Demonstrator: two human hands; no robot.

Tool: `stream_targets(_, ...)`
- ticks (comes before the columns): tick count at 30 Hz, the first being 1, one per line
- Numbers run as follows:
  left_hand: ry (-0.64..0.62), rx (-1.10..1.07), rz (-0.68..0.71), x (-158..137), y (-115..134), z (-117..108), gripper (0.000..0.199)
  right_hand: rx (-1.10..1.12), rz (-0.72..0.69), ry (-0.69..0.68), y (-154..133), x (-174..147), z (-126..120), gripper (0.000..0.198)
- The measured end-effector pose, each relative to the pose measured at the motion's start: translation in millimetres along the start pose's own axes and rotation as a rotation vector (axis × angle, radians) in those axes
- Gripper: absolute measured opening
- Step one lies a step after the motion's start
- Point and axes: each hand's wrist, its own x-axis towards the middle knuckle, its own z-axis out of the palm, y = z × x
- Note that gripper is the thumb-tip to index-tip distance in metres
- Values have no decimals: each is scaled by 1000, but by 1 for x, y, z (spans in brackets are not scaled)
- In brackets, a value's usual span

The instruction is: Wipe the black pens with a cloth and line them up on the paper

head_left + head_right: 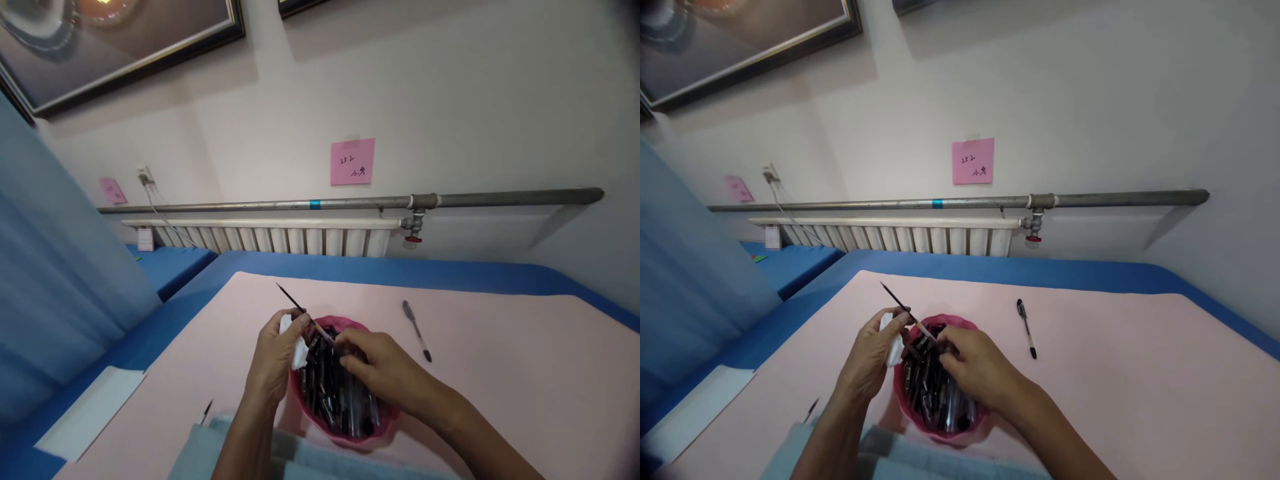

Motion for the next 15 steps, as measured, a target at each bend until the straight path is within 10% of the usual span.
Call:
stream_targets(9,-242,31,-162,-9,-12,14,26,361,75,63,1,3,16,13)
stream_targets(15,-136,-30,-107,-7,-14,15,25,340,55,179,3,4,18,9)
